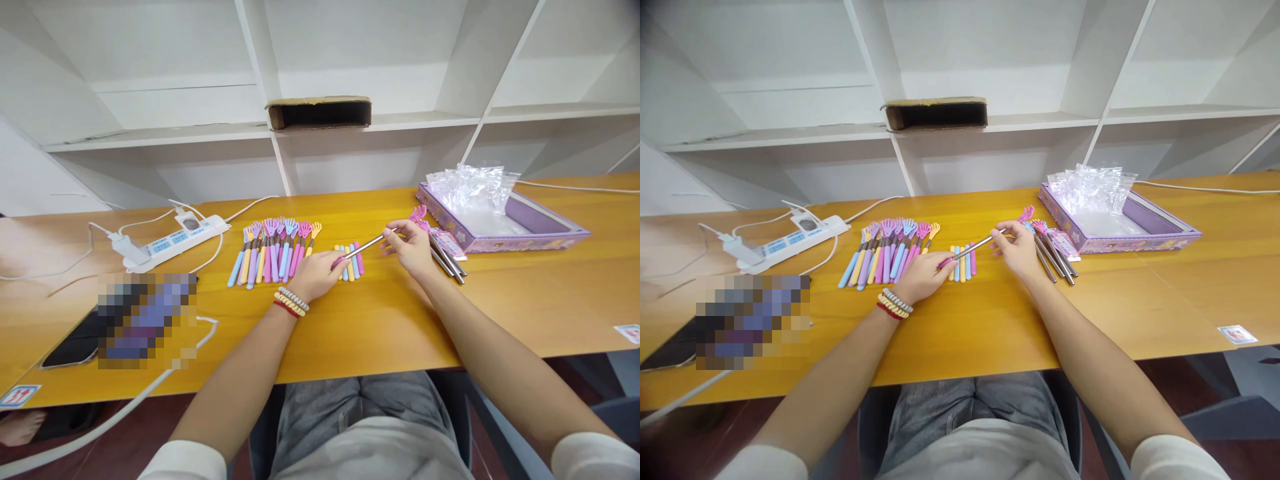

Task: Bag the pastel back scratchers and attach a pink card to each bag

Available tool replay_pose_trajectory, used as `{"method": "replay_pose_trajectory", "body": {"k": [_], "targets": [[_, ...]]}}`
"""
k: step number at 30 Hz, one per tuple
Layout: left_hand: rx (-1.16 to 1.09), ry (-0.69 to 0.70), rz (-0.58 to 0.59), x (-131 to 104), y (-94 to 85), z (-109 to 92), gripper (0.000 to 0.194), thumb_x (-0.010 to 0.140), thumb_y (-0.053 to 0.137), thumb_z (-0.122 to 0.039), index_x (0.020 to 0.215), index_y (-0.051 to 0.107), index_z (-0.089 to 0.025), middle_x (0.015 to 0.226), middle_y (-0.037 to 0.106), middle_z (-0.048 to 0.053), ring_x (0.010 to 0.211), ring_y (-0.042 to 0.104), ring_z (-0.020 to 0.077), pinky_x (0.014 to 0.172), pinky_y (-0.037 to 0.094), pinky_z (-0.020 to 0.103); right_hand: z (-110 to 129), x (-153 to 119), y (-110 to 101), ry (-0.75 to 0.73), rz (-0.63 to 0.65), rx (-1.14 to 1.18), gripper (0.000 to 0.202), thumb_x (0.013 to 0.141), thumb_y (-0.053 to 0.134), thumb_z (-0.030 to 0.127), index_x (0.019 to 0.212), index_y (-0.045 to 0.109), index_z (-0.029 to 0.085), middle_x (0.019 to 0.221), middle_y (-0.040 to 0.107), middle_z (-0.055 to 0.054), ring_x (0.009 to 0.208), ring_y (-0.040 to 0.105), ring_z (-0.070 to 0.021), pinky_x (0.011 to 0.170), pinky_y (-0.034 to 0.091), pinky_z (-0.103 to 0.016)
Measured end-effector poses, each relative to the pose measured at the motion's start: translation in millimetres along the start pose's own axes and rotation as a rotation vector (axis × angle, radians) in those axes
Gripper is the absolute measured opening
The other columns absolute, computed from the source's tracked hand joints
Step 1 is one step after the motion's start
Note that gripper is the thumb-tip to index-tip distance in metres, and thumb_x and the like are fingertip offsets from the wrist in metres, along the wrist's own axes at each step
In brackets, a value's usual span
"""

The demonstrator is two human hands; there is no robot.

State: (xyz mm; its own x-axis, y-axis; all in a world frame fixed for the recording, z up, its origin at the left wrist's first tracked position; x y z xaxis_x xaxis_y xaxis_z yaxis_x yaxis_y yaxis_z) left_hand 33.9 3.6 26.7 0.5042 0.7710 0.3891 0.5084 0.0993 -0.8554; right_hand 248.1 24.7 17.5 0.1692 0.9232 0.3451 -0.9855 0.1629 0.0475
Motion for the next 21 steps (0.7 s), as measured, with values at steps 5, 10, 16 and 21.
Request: {"method": "replay_pose_trajectory", "body": {"k": [5, 10, 16, 21], "targets": [[-0.003, -0.071, -0.047, 1, -1.1, 11, 0.036, 0.09, 0.038, -0.041, 0.104, 0.062, -0.019, 0.096, 0.067, 0.007, 0.087, 0.061, 0.0209, 0.076, 0.042, 0.03, 1, -2, 2, -0.042, 0.035, -0.094, 0.039, 0.068, 0.067, 0.046, 0.091, 0.057, 0.017, 0.078, 0.059, -0.002, 0.056, 0.06, -0.0119, 0.041, 0.048, -0.022], [0.024, -0.061, -0.037, 1, -0.3, 15, 0.037, 0.09, 0.038, -0.04, 0.106, 0.063, -0.018, 0.101, 0.067, 0.008, 0.094, 0.06, 0.0221, 0.083, 0.042, 0.033, 3, -3, 3, -0.063, 0.036, -0.141, 0.035, 0.069, 0.067, 0.044, 0.089, 0.059, 0.016, 0.072, 0.06, -0.001, 0.052, 0.059, -0.0112, 0.039, 0.044, -0.021], [0.086, -0.008, -0.011, 1, -0.4, 15, 0.034, 0.089, 0.041, -0.036, 0.11, 0.062, -0.019, 0.101, 0.067, 0.008, 0.091, 0.06, 0.0202, 0.08, 0.043, 0.031, 0, -3, 4, -0.02, 0.059, -0.157, 0.038, 0.066, 0.068, 0.046, 0.088, 0.059, 0.016, 0.07, 0.061, -0.001, 0.048, 0.058, -0.011, 0.038, 0.043, -0.021], [0.105, -0.006, -0.007, 0, -1.7, 14, 0.035, 0.09, 0.04, -0.037, 0.111, 0.062, -0.02, 0.1, 0.068, 0.008, 0.091, 0.061, 0.0202, 0.079, 0.043, 0.03, -4, -4, 5, -0.004, 0.093, -0.165, 0.039, 0.066, 0.068, 0.047, 0.088, 0.058, 0.015, 0.071, 0.061, -0.002, 0.049, 0.058, -0.0114, 0.039, 0.043, -0.022]]}}
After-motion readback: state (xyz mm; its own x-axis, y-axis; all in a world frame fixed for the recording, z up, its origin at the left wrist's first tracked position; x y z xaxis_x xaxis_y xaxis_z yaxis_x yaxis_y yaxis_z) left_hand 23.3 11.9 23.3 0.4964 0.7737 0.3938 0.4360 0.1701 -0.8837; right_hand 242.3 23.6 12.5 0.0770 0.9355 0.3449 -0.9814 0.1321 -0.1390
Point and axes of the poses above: each hand's wrist, its own x-axis towards the middle knuckle, its own y-axis out of the palm, z = x × y, the point moved 3 cm from there along x, towards the middle knuckle
